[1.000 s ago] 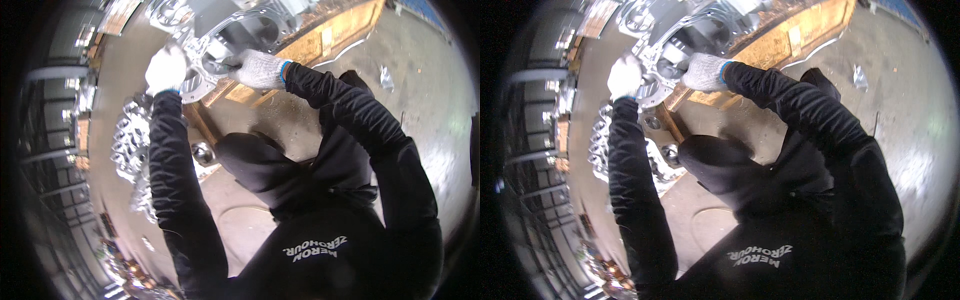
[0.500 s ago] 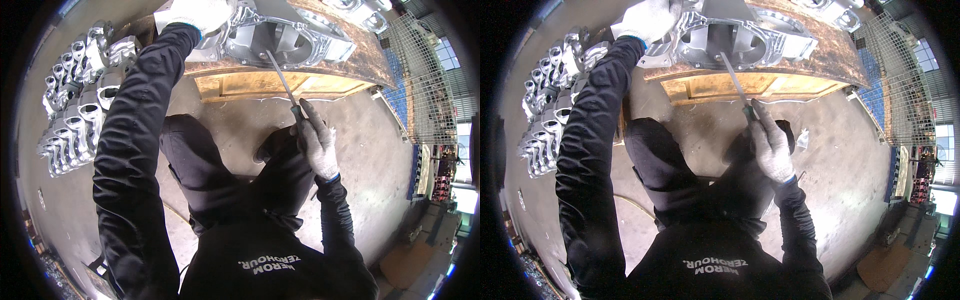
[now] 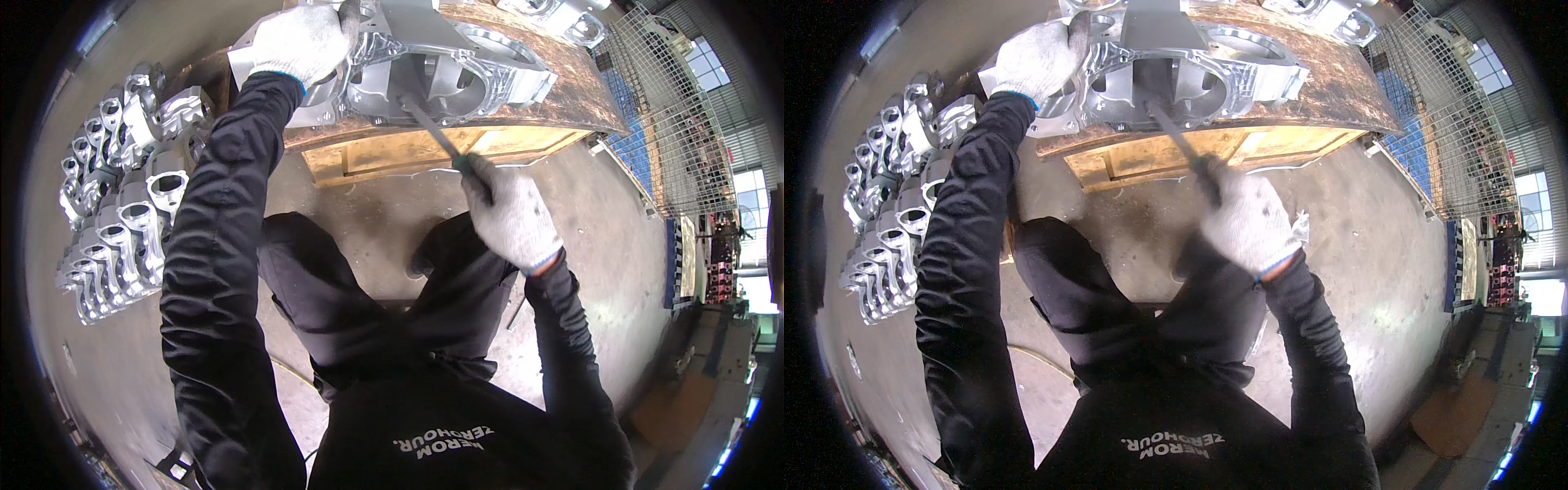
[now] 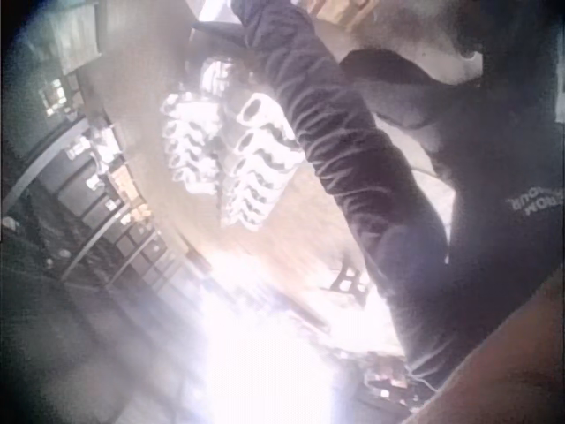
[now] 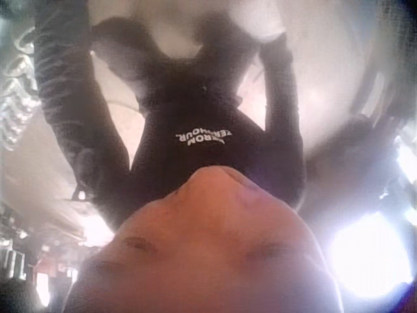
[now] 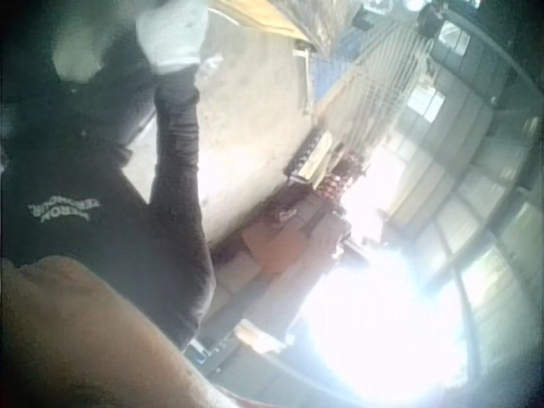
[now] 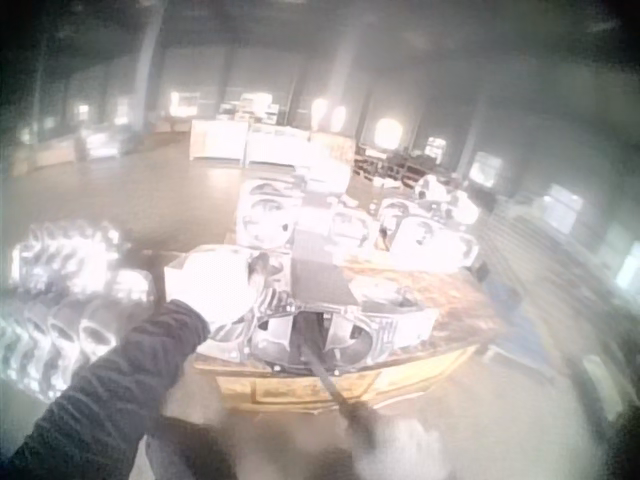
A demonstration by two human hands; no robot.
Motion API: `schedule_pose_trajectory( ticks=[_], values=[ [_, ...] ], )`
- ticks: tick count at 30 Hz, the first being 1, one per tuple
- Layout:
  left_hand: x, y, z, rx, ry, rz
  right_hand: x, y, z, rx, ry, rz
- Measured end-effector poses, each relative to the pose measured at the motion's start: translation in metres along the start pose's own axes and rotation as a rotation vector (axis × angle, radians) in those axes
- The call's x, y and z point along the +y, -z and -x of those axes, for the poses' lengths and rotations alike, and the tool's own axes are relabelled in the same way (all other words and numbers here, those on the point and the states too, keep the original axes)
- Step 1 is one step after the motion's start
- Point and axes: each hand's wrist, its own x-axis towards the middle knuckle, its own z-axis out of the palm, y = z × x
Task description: The person uses a file to deburr edges on a metal casting, then uses a sanding block to smooth the surfaces. The person handles multiple metal parts on a wooden workbench in a workshop.
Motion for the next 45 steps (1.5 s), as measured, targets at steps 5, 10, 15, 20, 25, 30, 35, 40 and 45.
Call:
schedule_pose_trajectory(
  ticks=[5, 10, 15, 20, 25, 30, 35, 40, 45],
  values=[
    [-0.017, -0.01, 0.001, 0.178, -0.122, -0.013, -0.001, 0.002, -0.006, -0.038, -0.052, 0.004],
    [-0.012, -0.016, -0.001, 0.173, -0.096, -0.088, -0.013, -0.006, 0.014, 0.075, -0.001, 0.068],
    [-0.009, -0.007, -0.003, 0.135, -0.049, -0.037, 0.013, -0.007, 0.037, 0.103, -0.032, -0.032],
    [-0.01, -0.02, 0.001, 0.3, -0.129, -0.14, 0.004, -0.004, 0.063, 0.226, -0.105, -0.389],
    [-0.011, -0.019, 0.015, 0.259, -0.129, -0.1, 0.014, -0.018, 0.078, 0.262, -0.182, -0.375],
    [-0.003, -0.015, 0.014, 0.32, -0.099, -0.076, 0.029, -0.024, 0.114, 0.485, -0.234, -0.42],
    [-0.03, -0.032, -0.007, 0.283, -0.149, -0.238, 0.062, -0.048, 0.1, 0.591, -0.471, -0.748],
    [-0.021, -0.021, -0.006, 0.193, -0.04, -0.187, 0.067, -0.054, 0.069, 0.691, -0.462, -1.004],
    [-0.021, -0.018, 0.001, 0.23, -0.035, -0.185, 0.119, -0.035, 0.052, 0.724, -0.343, -0.74]
  ],
)
